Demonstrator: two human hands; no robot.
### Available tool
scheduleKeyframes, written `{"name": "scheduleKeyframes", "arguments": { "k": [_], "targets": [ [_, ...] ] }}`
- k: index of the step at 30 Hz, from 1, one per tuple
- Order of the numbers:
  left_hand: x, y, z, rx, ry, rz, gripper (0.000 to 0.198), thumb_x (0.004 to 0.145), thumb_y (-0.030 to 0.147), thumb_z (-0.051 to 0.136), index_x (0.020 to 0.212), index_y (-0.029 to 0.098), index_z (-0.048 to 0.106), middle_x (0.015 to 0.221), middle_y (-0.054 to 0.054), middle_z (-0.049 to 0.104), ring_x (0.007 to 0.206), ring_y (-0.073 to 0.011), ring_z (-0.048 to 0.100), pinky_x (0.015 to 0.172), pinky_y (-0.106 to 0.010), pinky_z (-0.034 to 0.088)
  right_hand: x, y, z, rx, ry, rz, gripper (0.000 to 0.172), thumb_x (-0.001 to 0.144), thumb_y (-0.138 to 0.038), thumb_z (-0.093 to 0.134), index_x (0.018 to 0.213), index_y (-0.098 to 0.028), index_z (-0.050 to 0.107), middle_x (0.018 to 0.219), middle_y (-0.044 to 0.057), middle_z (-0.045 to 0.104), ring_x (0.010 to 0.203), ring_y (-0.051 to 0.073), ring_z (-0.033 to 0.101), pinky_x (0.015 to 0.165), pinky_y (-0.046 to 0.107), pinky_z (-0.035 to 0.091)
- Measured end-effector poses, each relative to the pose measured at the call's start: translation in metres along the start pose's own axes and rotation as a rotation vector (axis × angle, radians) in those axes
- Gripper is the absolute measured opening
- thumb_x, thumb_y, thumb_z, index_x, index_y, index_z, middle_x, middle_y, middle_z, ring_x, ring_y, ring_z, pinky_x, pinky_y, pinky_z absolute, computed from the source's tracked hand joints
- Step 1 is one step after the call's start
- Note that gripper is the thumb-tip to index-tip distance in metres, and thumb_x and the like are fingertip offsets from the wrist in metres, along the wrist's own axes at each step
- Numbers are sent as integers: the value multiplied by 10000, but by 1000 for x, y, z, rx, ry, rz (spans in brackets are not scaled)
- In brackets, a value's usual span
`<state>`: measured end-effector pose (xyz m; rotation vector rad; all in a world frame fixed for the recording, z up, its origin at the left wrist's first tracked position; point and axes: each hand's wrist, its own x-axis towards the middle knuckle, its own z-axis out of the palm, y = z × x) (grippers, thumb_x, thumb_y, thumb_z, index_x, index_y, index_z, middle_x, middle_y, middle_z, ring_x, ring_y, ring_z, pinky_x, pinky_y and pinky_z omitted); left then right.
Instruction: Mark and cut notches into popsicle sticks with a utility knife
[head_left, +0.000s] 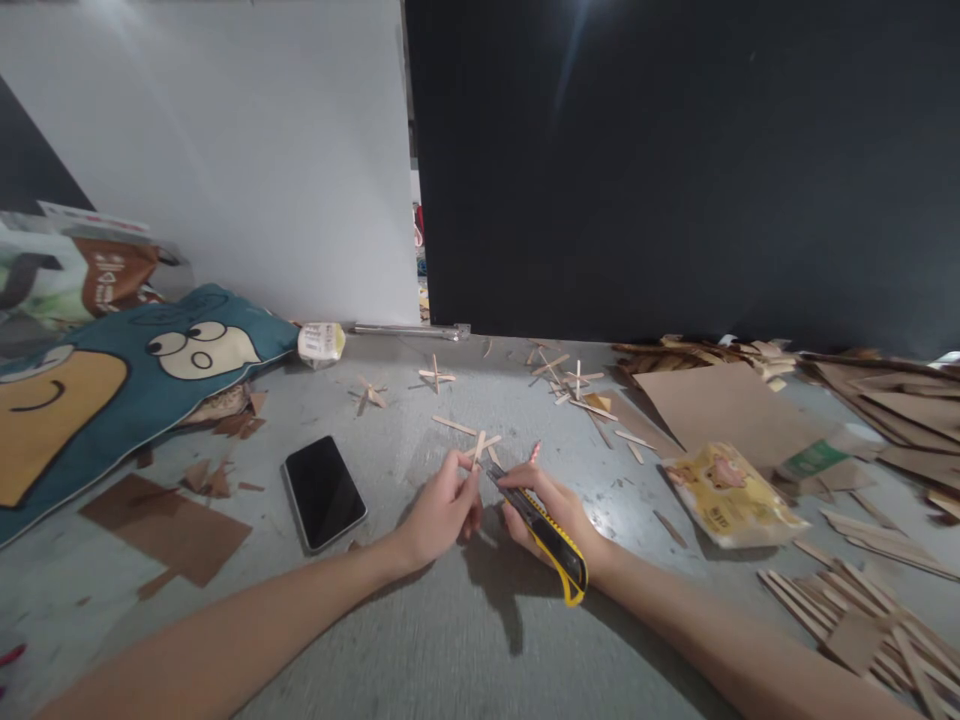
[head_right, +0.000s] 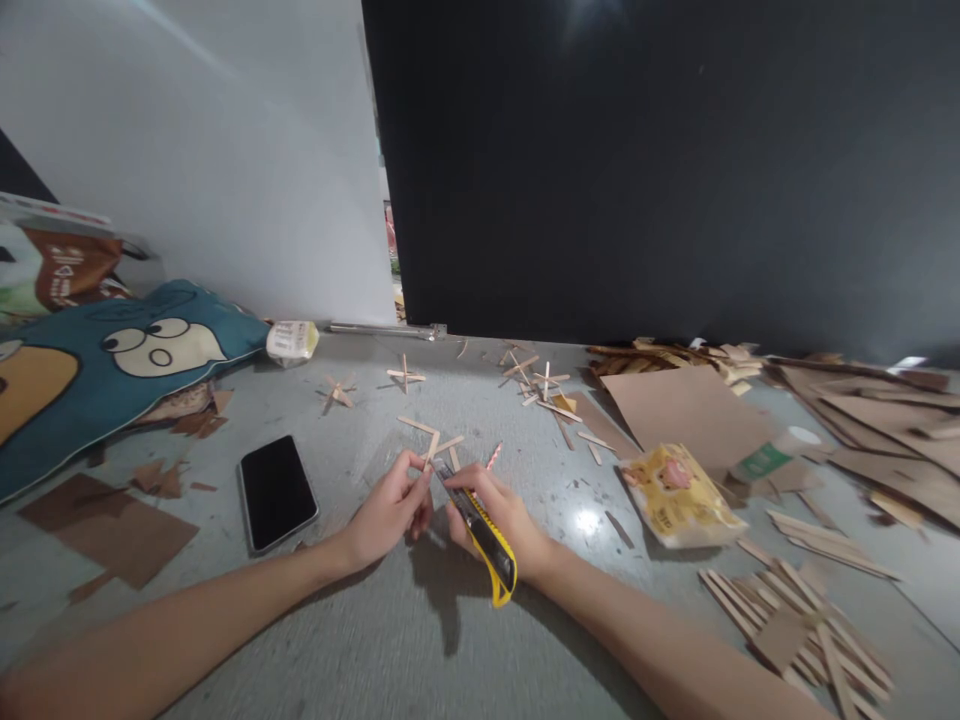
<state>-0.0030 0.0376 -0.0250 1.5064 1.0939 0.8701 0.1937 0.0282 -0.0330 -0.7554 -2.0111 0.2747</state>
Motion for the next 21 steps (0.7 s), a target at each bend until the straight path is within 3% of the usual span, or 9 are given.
{"name": "scheduleKeyframes", "arguments": {
  "k": [21],
  "targets": [
    [-1, 0, 2, 18, -19, 14, 450, 969, 704, 435, 978, 260, 361, 541, 98, 554, 402, -122, 483, 435, -229, 386, 0, -2, -2, 21, 1, 35, 231, 923, -195, 580, 1141, -265, 547, 930, 34, 720, 773, 195, 742, 701, 300, 617]
  ]
}}
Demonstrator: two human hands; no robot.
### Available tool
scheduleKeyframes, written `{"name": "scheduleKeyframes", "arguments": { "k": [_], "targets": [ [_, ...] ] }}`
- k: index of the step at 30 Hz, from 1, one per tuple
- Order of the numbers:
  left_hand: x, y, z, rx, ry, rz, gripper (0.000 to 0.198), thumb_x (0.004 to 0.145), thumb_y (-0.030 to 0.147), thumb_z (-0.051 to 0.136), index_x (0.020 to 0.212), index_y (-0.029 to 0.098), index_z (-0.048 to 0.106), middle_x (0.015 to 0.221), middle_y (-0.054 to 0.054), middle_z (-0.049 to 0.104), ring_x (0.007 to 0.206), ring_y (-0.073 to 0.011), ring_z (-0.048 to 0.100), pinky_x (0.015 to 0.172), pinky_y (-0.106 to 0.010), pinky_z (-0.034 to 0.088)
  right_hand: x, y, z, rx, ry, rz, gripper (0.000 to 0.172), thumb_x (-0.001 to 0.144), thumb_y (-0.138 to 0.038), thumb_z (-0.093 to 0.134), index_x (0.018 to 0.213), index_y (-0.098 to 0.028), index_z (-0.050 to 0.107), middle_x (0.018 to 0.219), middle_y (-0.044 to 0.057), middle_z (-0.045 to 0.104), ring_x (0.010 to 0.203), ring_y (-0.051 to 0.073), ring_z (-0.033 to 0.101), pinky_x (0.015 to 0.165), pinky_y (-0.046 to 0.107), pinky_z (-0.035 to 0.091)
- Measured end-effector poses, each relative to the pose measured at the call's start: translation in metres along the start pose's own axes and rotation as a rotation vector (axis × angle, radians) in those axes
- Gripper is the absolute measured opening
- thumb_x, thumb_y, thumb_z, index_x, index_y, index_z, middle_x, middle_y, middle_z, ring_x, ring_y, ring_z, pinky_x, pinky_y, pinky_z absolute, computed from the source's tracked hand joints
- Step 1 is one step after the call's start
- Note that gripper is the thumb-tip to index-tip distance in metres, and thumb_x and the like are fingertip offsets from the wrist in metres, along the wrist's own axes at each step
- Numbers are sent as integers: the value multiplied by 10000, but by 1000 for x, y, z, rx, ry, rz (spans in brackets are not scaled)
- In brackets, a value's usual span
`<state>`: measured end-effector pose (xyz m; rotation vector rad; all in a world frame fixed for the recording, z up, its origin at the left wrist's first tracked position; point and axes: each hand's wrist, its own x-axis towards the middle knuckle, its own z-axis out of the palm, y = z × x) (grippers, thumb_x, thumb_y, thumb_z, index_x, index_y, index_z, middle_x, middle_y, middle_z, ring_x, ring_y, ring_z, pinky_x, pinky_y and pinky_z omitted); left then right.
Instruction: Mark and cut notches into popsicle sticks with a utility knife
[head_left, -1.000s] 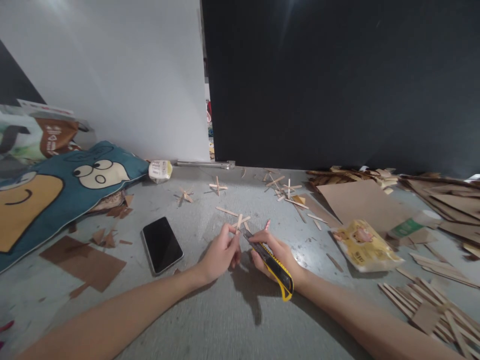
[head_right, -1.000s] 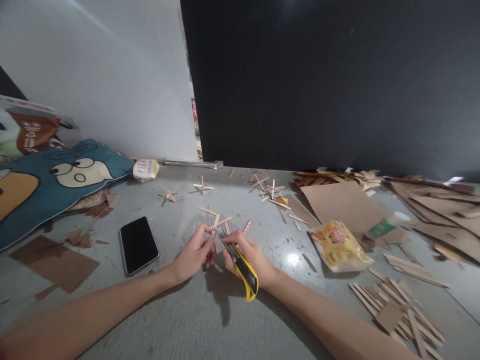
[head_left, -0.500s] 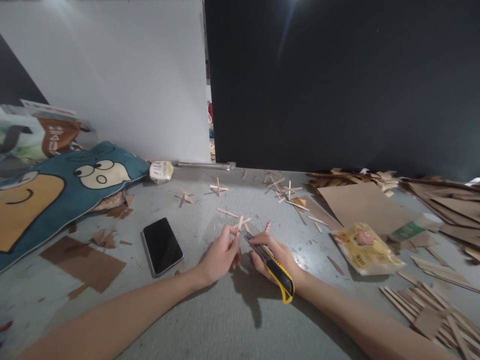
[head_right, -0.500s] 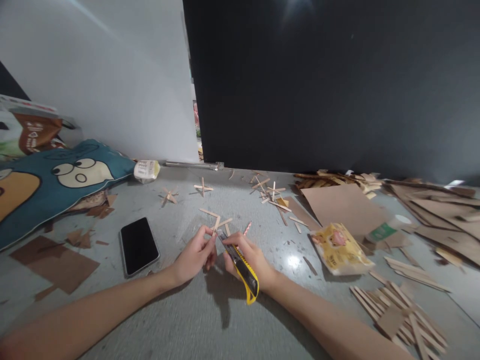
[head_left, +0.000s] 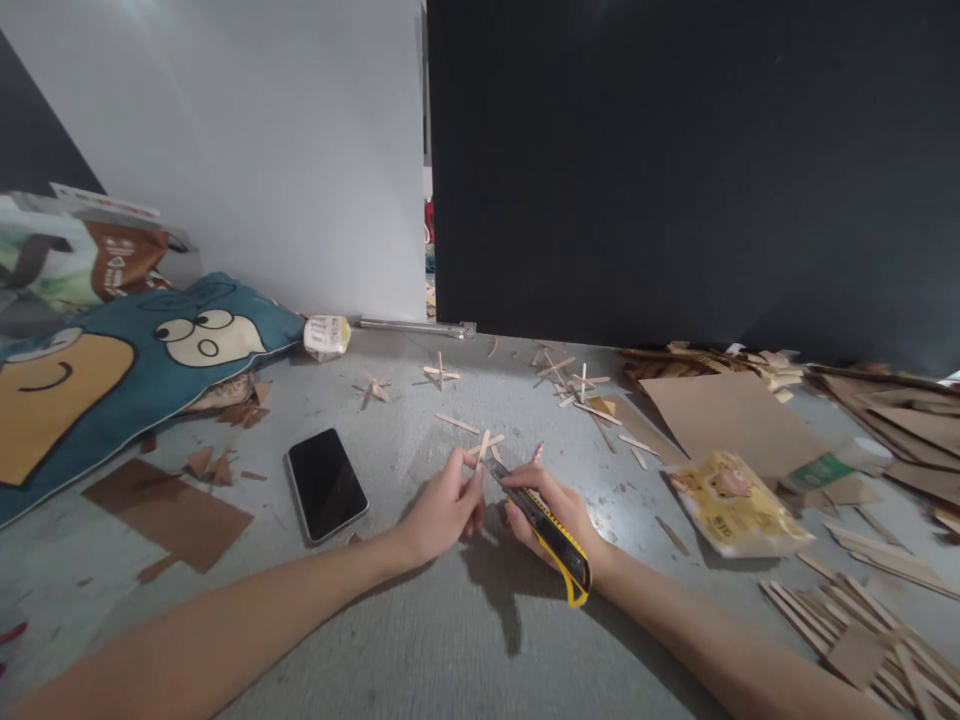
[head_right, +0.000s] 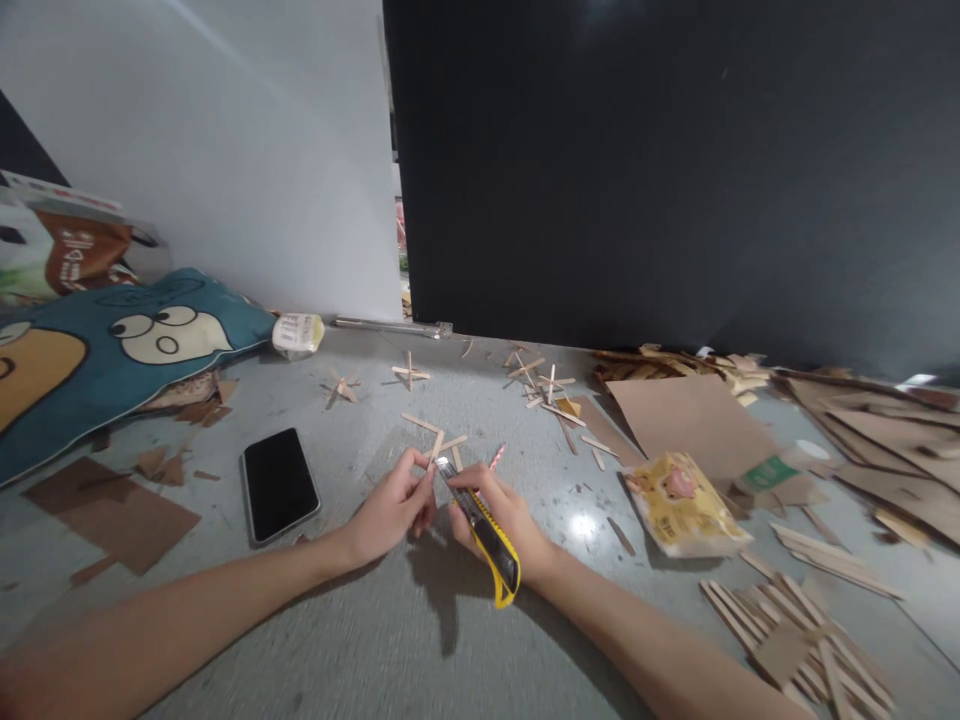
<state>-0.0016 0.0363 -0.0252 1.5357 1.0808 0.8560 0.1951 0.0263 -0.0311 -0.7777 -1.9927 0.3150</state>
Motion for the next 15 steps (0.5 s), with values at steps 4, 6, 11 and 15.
{"name": "scheduleKeyframes", "arguments": {
  "k": [4, 6, 11, 15],
  "targets": [
    [0, 0, 0, 19, -1, 19, 433, 977, 686, 433, 974, 259, 363, 534, 98, 551, 409, -120, 481, 448, -223, 369, 1, -1, 0, -26, -9, -14, 254, 913, -175, 581, 1147, -264, 542, 950, 38, 722, 800, 190, 744, 726, 299, 612],
    [1, 0, 0, 26, -7, 36, 413, 986, 667, 427, 980, 258, 363, 533, 98, 548, 413, -122, 480, 452, -223, 369, 1, 0, 0, -29, -6, -20, 251, 915, -181, 579, 1150, -263, 539, 952, 40, 723, 797, 189, 743, 723, 299, 611],
    [0, -1, -1, 79, -10, 70, 340, 1011, 595, 413, 982, 260, 359, 535, 91, 548, 433, -135, 490, 468, -233, 384, 0, 1, 1, -38, -1, -21, 225, 925, -196, 566, 1138, -263, 540, 930, 42, 720, 779, 187, 738, 707, 298, 614],
    [0, -2, -2, 132, -9, 76, 281, 1030, 537, 396, 1005, 258, 384, 552, 83, 557, 460, -143, 515, 505, -246, 403, 2, 0, 1, -39, 11, -53, 250, 909, -163, 564, 1137, -262, 535, 949, 46, 724, 805, 186, 747, 715, 289, 612]
  ]
}}
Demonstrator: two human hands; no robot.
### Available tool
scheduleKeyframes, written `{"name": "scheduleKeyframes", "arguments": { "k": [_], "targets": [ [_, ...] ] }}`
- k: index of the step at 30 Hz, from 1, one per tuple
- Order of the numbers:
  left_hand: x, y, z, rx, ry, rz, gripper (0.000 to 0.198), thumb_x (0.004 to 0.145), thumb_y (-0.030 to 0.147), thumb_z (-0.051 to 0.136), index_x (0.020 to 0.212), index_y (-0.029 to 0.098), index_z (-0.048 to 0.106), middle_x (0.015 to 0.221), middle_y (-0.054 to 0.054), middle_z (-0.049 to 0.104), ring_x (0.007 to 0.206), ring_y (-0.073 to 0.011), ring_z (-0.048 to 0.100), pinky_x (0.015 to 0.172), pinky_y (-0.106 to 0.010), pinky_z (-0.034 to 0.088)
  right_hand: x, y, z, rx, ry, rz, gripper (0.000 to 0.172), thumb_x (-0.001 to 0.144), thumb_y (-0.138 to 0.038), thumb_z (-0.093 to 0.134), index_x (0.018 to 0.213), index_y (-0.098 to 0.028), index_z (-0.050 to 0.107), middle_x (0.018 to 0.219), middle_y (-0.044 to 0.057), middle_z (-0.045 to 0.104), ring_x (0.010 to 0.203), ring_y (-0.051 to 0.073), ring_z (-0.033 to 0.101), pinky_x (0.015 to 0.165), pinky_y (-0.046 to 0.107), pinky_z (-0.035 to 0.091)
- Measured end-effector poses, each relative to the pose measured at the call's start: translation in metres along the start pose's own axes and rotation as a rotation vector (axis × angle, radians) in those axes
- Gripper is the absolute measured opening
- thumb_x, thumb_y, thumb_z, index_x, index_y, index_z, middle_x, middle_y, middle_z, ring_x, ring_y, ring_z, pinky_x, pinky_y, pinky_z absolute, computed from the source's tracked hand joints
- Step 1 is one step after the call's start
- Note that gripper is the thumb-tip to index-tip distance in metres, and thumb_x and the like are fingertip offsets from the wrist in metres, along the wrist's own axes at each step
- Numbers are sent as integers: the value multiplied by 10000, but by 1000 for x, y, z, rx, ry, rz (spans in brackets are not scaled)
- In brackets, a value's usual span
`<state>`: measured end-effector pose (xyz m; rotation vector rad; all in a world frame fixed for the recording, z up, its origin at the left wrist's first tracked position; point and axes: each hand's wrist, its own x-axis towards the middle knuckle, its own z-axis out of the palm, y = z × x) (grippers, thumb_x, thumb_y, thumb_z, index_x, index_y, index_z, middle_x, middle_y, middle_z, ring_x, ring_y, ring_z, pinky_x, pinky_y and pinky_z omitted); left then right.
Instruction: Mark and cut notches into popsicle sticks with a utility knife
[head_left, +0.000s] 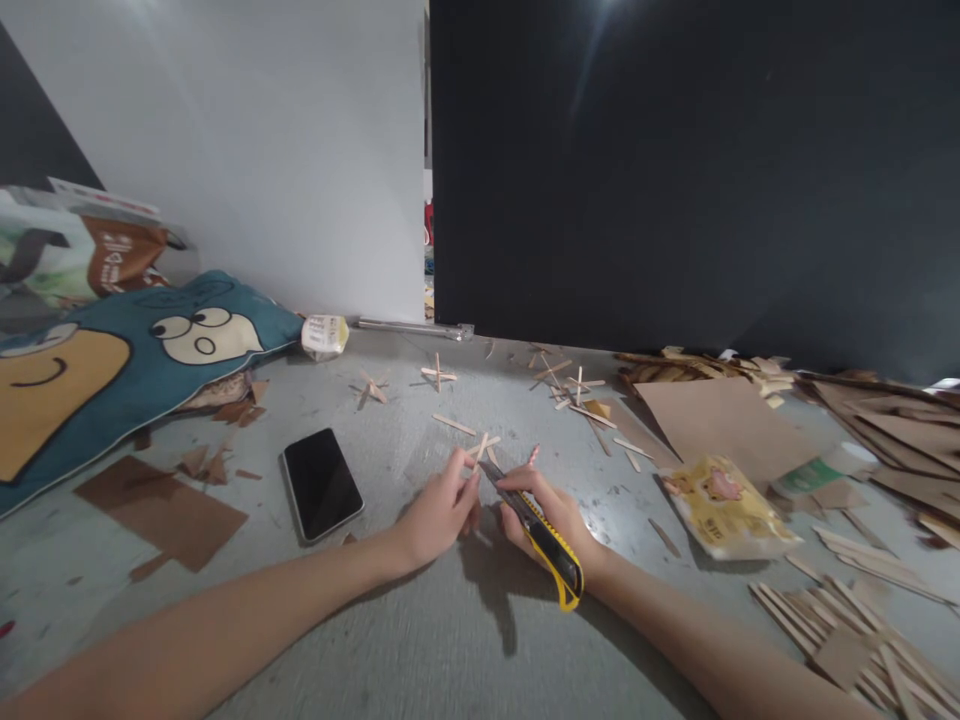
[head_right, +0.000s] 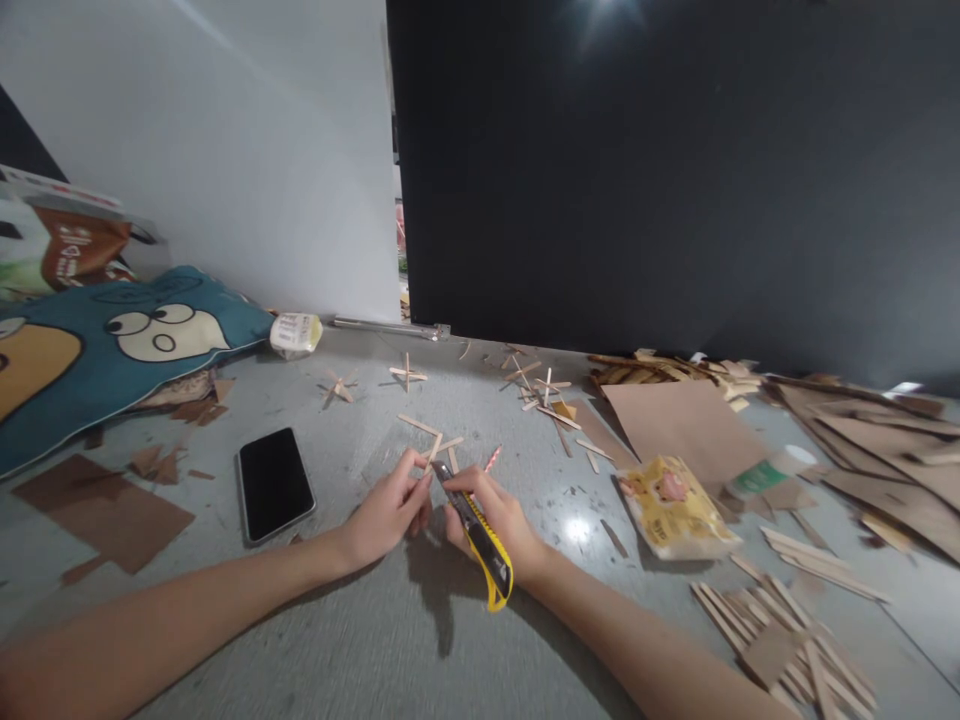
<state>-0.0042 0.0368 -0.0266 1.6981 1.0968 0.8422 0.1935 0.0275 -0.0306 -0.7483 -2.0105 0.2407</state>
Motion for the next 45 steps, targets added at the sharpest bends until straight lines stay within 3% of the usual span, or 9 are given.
{"name": "scheduleKeyframes", "arguments": {
  "k": [10, 19, 31, 37, 41, 45],
  "targets": [
    [1, 0, 0, 0, -16, -27, 277, 1038, 528, 339, 1024, 255, 381, 563, 72, 555, 476, -157, 515, 521, -265, 416, -1, 0, 0, 3, 10, 27, 247, 903, -148, 559, 1122, -259, 540, 931, 32, 719, 749, 168, 737, 694, 274, 605],
    [-3, 5, -3, 136, -48, -57, 168, 1044, 390, 332, 1016, 243, 408, 639, 46, 590, 568, -170, 581, 570, -277, 417, -5, 0, 3, 29, 29, -28, 300, 881, -94, 562, 1138, -248, 559, 915, 22, 718, 722, 152, 726, 684, 243, 589],
    [-9, -1, 0, 196, -20, -101, 285, 1054, 500, 307, 1058, 238, 419, 698, 19, 626, 626, -188, 604, 603, -299, 412, -8, 3, 3, 75, 37, -40, 314, 883, -100, 578, 1156, -253, 565, 908, 28, 720, 702, 150, 724, 679, 246, 594],
    [-3, -1, 1, 58, 13, 14, 269, 1043, 513, 358, 1024, 247, 385, 642, 51, 598, 559, -165, 573, 577, -277, 421, -4, 1, 7, 38, -29, -35, 293, 939, -96, 522, 1173, -240, 623, 965, 57, 728, 774, 168, 734, 729, 268, 599],
    [6, -5, 0, -115, 31, 34, 333, 1011, 585, 402, 979, 254, 382, 580, 74, 559, 480, -154, 535, 515, -263, 423, 4, -7, 15, 21, 25, 98, 245, 987, -147, 525, 1172, -225, 666, 964, 76, 749, 818, 204, 754, 768, 312, 610],
    [13, -8, -2, -131, 131, 71, 325, 1006, 569, 448, 941, 251, 434, 605, 52, 598, 520, -168, 593, 533, -273, 460, 13, -16, 23, 29, 47, 104, 216, 1011, -193, 530, 1166, -223, 678, 944, 75, 746, 815, 213, 755, 780, 328, 610]
  ]
}}
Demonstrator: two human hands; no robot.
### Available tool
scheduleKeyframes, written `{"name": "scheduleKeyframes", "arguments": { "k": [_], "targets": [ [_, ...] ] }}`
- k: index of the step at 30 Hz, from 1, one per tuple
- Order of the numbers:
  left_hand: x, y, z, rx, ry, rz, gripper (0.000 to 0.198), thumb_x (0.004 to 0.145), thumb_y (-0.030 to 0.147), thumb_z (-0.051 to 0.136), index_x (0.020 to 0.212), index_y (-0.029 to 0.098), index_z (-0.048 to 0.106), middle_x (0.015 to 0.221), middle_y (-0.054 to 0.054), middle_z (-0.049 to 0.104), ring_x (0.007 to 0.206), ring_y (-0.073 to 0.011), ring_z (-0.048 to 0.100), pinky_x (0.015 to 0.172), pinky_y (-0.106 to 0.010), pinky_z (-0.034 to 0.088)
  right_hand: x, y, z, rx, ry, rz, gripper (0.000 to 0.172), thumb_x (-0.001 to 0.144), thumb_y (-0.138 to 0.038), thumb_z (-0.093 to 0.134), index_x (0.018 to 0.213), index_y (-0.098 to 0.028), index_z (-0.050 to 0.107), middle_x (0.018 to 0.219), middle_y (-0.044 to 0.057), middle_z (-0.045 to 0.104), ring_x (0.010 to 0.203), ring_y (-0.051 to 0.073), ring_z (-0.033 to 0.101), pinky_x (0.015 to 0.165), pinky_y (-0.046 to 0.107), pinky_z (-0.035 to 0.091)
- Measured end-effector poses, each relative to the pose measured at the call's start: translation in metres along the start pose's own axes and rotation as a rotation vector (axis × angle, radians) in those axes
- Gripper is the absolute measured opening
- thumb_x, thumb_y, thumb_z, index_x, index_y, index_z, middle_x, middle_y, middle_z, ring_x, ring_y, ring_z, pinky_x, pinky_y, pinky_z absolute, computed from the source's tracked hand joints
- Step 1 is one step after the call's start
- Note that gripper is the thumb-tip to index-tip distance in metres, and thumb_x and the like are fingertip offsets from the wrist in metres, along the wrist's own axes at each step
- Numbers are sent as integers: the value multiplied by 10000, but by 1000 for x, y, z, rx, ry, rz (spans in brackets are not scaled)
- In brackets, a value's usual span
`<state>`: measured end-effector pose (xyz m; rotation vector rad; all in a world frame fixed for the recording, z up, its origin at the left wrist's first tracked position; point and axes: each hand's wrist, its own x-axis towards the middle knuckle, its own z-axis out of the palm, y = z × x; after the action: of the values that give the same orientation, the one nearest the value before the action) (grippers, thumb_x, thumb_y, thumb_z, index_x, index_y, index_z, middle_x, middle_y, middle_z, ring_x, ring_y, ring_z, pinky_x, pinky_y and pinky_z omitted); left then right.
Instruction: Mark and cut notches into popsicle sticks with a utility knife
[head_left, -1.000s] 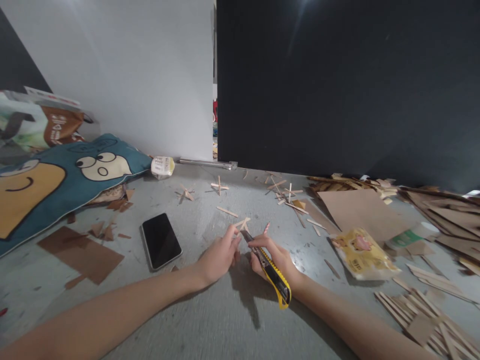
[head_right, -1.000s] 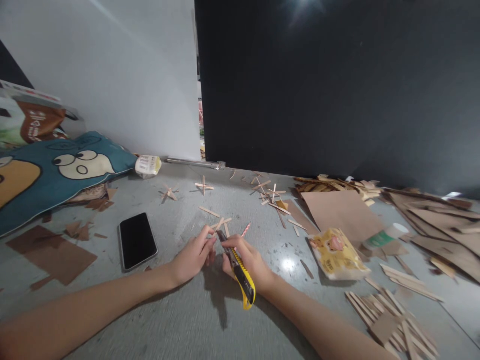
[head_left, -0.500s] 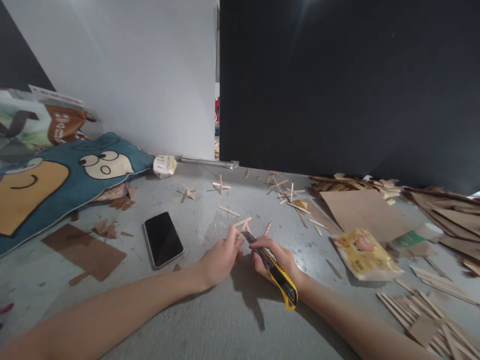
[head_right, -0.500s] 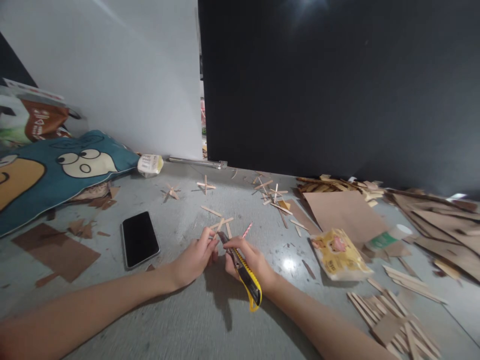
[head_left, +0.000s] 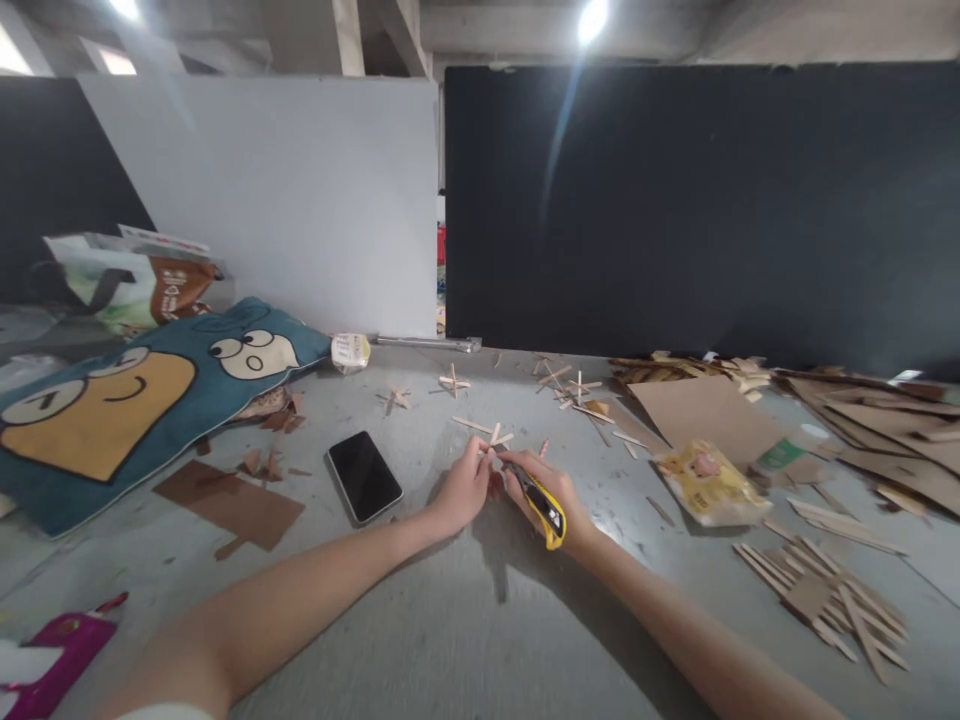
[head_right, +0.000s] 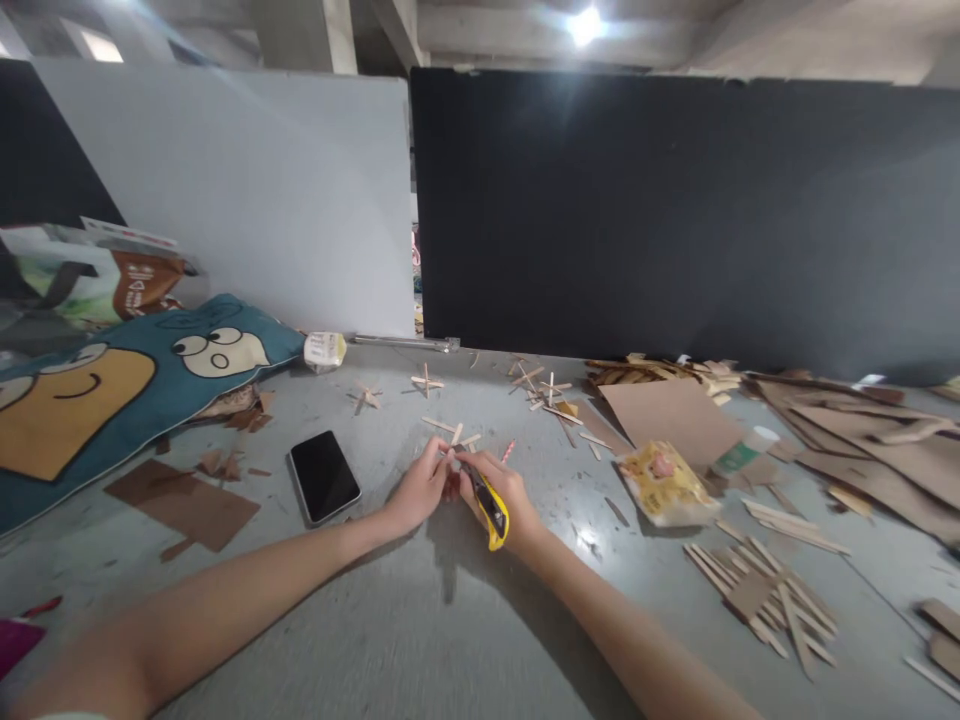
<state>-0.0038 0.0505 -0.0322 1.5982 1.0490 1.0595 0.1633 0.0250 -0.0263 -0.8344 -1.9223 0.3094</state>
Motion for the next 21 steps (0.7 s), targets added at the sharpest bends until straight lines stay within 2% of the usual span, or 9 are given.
{"name": "scheduleKeyframes", "arguments": {
  "k": [2, 5, 8, 11, 15, 18, 21],
  "targets": [
    [3, -1, -1, -30, 44, 22, 310, 990, 538, 513, 912, 241, 473, 738, 5, 682, 657, -180, 679, 628, -292, 524, 1, -2, 5, 11, 35, 14, 200, 1017, -209, 527, 1143, -215, 681, 945, 81, 744, 825, 217, 750, 783, 335, 608],
    [7, -6, -2, -98, 48, 2, 311, 964, 518, 576, 879, 230, 496, 787, -17, 710, 710, -196, 711, 654, -306, 550, -2, 0, 11, 23, 52, 13, 209, 1017, -195, 509, 1143, -208, 675, 964, 91, 733, 838, 217, 740, 770, 334, 604],
    [10, -13, -3, -131, 34, -4, 254, 939, 445, 624, 892, 223, 511, 771, -14, 710, 711, -198, 718, 662, -300, 545, -6, 6, 13, 5, 0, -22, 258, 999, -161, 514, 1211, -216, 649, 967, 82, 709, 822, 203, 727, 746, 312, 600],
    [9, -17, -4, -145, 36, -21, 198, 902, 329, 650, 1014, 221, 529, 781, -6, 726, 703, -195, 718, 655, -284, 525, -5, 9, 9, -40, -81, -82, 316, 980, -123, 513, 1256, -219, 633, 971, 78, 691, 829, 194, 721, 763, 301, 597],
    [7, -17, -7, -91, 26, 5, 352, 883, 253, 626, 1221, 196, 550, 800, -19, 742, 732, -200, 710, 692, -289, 512, -2, 10, 6, -22, -97, -130, 314, 962, -101, 514, 1229, -213, 636, 957, 65, 682, 819, 177, 721, 768, 279, 592],
    [6, -15, -8, -107, -1, -15, 428, 870, 288, 648, 1272, 181, 547, 796, -21, 731, 753, -211, 706, 694, -291, 504, -2, 11, 6, 9, -57, -98, 294, 953, -90, 523, 1193, -215, 637, 923, 42, 679, 772, 162, 716, 740, 263, 588],
    [5, -12, -6, -132, -23, -10, 474, 858, 292, 664, 1298, 184, 524, 804, -19, 720, 761, -204, 697, 701, -287, 496, -4, 12, 6, 10, -84, -103, 293, 949, -88, 531, 1190, -216, 635, 925, 48, 677, 786, 173, 718, 743, 278, 590]
  ]
}}
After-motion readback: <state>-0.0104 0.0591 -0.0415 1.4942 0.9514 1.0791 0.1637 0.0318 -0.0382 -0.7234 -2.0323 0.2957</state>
